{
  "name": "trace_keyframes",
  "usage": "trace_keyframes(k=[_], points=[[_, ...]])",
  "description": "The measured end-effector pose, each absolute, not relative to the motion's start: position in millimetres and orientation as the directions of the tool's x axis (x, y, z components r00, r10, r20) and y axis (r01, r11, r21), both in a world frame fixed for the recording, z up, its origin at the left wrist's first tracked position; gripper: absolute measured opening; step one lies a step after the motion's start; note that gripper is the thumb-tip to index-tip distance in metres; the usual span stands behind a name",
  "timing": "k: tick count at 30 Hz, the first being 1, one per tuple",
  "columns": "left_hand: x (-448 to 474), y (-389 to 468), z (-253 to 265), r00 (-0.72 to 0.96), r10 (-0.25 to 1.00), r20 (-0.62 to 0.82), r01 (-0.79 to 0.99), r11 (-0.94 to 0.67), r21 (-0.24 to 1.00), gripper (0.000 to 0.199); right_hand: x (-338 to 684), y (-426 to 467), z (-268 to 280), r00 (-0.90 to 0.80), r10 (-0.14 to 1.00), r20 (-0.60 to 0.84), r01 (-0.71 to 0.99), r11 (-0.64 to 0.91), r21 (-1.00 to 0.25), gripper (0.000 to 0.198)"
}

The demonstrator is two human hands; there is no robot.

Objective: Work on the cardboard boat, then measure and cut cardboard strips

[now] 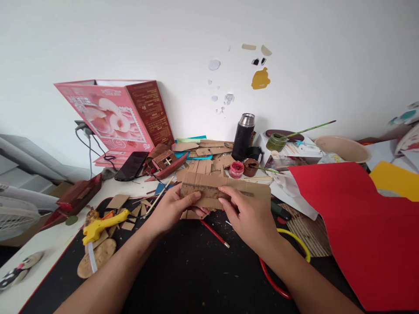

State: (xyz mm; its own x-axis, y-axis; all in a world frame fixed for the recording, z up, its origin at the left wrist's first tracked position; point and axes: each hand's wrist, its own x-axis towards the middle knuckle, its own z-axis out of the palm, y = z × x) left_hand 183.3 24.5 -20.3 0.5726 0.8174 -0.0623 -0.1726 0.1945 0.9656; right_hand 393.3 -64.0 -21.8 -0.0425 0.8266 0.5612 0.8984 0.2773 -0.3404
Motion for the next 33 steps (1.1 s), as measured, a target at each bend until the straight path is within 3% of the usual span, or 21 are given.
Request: trace_keyframes(k=[11, 19, 33], points=[[183.6, 25.2, -23.1, 0.575, 0.817, -0.046, -0.170, 0.174, 0.970, 0.037, 393.1, -63.8, -23.4, -0.035, 0.823, 0.567, 0.894, 0.279, -0.351, 0.024], [186.1, 29.1, -16.5, 0.457, 0.889, -0.034, -0.226, 0.153, 0.962, 0.042, 393.4, -66.2, -22.8, -0.096, 0.757, 0.647, 0.836, 0.413, -0.360, 0.026], [184.3, 33.2, -16.1, 0.399, 0.917, 0.003, -0.248, 0.105, 0.963, 0.042, 395.9, -64.2, -25.9, -0.046, 0.798, 0.601, 0.880, 0.317, -0.353, 0.035]])
